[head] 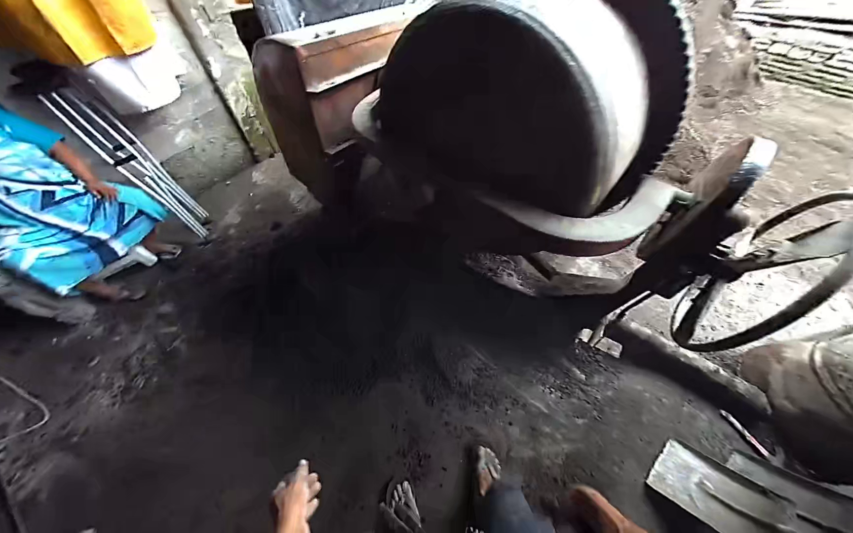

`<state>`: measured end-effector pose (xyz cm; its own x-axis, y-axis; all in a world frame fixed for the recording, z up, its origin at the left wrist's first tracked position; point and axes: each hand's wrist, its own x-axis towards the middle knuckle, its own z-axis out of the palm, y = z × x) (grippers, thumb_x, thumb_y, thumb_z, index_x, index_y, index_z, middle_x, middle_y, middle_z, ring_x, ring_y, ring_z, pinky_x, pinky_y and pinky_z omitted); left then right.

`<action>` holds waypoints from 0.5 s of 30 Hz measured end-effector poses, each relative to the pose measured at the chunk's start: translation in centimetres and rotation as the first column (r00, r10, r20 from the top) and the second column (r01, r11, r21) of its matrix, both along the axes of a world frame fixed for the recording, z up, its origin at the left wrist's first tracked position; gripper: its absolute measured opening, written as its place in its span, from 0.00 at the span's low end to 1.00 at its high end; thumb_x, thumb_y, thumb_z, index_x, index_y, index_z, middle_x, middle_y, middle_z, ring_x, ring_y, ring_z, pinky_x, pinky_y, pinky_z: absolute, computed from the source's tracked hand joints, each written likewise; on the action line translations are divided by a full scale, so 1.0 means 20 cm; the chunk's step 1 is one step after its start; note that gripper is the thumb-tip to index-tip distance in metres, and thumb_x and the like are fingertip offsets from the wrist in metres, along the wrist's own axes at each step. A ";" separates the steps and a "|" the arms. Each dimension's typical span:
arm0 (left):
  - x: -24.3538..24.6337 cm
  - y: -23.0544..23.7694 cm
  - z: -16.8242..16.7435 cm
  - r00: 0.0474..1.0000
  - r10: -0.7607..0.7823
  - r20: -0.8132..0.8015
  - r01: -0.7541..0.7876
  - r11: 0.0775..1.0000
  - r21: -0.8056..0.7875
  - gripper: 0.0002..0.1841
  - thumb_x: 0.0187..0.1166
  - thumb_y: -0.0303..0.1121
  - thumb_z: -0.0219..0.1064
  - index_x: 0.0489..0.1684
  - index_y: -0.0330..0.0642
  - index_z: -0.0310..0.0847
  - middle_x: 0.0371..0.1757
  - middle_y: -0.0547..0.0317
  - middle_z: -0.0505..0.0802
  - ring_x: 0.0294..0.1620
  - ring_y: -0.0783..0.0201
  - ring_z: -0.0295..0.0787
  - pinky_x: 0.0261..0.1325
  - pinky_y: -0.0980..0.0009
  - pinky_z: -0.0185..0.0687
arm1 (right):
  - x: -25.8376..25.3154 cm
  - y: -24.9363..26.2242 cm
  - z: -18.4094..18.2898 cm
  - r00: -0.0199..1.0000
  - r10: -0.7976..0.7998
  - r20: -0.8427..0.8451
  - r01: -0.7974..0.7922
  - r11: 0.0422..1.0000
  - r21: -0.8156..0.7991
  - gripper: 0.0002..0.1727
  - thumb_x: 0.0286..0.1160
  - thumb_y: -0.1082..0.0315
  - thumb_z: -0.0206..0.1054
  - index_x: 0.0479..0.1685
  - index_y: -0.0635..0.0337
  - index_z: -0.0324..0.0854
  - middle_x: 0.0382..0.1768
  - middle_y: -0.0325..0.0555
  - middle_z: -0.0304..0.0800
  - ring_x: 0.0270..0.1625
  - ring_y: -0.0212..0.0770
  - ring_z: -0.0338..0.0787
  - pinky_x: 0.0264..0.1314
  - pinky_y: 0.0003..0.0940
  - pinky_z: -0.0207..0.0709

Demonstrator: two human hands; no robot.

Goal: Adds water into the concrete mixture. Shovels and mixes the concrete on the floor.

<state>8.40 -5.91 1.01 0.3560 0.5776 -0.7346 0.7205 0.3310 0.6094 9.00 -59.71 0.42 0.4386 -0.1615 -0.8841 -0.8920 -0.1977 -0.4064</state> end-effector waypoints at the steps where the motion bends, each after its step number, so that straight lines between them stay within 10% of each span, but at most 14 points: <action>1: 0.01 -0.03 -0.04 1.000 0.001 -0.014 -0.002 0.998 -0.063 0.30 0.93 0.47 0.55 0.80 0.29 0.67 0.66 0.30 0.87 0.64 0.38 0.87 0.63 0.40 0.81 | 0.14 0.09 -0.02 0.989 0.142 -0.032 -0.144 0.987 -0.065 0.14 0.87 0.61 0.58 0.55 0.64 0.81 0.35 0.46 0.82 0.32 0.38 0.79 0.36 0.37 0.76; 4: 0.24 -0.23 -0.05 0.985 -0.173 0.021 0.173 0.956 -0.235 0.28 0.92 0.48 0.58 0.76 0.32 0.72 0.61 0.36 0.91 0.58 0.42 0.92 0.60 0.44 0.87 | 0.53 0.31 -0.24 0.912 0.352 -0.212 -0.378 0.920 -0.099 0.17 0.83 0.56 0.62 0.55 0.60 0.80 0.30 0.47 0.82 0.27 0.41 0.81 0.32 0.42 0.78; 11: 1.17 -0.53 -0.02 0.849 -0.517 0.112 0.480 0.662 -0.576 0.45 0.83 0.70 0.53 0.86 0.39 0.60 0.66 0.34 0.89 0.60 0.40 0.92 0.61 0.43 0.88 | 1.07 1.18 0.06 0.994 -0.078 -0.075 0.099 0.936 0.338 0.22 0.90 0.46 0.54 0.52 0.57 0.80 0.24 0.44 0.83 0.21 0.40 0.82 0.24 0.38 0.80; 15: 1.65 -0.39 0.03 0.912 -0.408 0.050 0.387 0.811 -0.440 0.29 0.83 0.46 0.69 0.73 0.34 0.70 0.41 0.43 0.90 0.36 0.50 0.91 0.43 0.51 0.91 | 1.30 1.58 0.23 0.973 0.180 0.145 -0.232 0.743 0.628 0.32 0.91 0.39 0.47 0.68 0.58 0.76 0.36 0.51 0.91 0.31 0.46 0.92 0.36 0.44 0.90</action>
<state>41.46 -13.77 1.58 0.4458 0.0144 -0.8950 0.8695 0.2306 0.4368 35.08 -28.20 4.97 0.4591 0.5294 -0.7135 -0.8243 -0.0458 -0.5643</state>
